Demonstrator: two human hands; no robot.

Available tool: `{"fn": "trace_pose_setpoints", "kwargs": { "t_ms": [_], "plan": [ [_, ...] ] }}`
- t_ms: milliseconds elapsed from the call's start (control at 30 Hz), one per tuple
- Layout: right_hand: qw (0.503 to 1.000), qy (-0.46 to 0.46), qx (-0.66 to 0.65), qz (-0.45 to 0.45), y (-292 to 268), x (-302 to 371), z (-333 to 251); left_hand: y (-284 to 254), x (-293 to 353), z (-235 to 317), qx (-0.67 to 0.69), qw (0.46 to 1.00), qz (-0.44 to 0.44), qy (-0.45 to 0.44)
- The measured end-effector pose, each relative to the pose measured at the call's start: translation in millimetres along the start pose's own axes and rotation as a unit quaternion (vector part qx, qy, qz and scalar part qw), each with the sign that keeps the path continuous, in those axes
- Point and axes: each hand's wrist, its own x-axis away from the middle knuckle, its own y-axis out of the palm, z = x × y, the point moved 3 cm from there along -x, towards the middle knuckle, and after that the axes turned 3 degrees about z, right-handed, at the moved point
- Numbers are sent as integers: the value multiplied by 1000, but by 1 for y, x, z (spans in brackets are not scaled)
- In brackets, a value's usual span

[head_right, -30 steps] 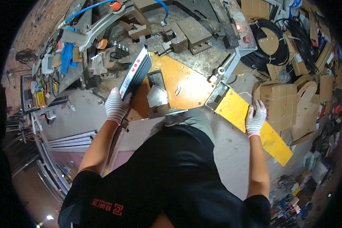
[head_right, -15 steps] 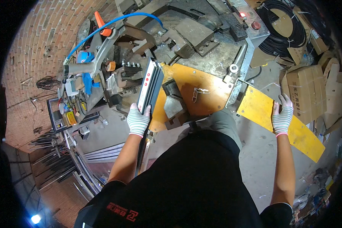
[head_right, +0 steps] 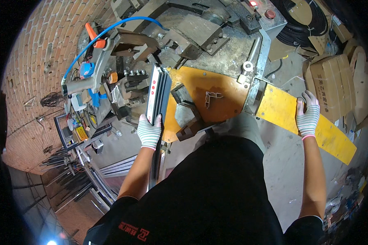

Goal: The person picks up a long metal profile, carries it to a cutting machine, and secures it in the clamp. They then operate the machine to cut the profile and remove the cut piece.

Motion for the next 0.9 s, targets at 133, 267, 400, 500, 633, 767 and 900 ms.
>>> {"fn": "trace_pose_setpoints", "kwargs": {
  "t_ms": [133,267,400,500,633,767,900],
  "plan": [
    [1000,2,6,-13,2,0,0,1,-1,-1,6,1000,-11,8],
    [1000,-6,7,-2,2,-1,0,0,-1,1,2,1000,-2,24],
    [1000,-10,16,-10,2,-2,1,-2,0,3,2,1000,-13,12],
    [1000,-13,16,-11,2,-1,1,-4,0,4,0,1000,-15,4],
    [1000,-18,8,-5,3,-1,1,-6,-1,4,-14,1000,-24,-5],
    [1000,-26,6,4,3,-1,1,-9,-1,5,-13,1000,-16,6],
    [999,-26,20,-8,2,-2,-1,-9,1,4,4,1000,1,10]
  ]
}}
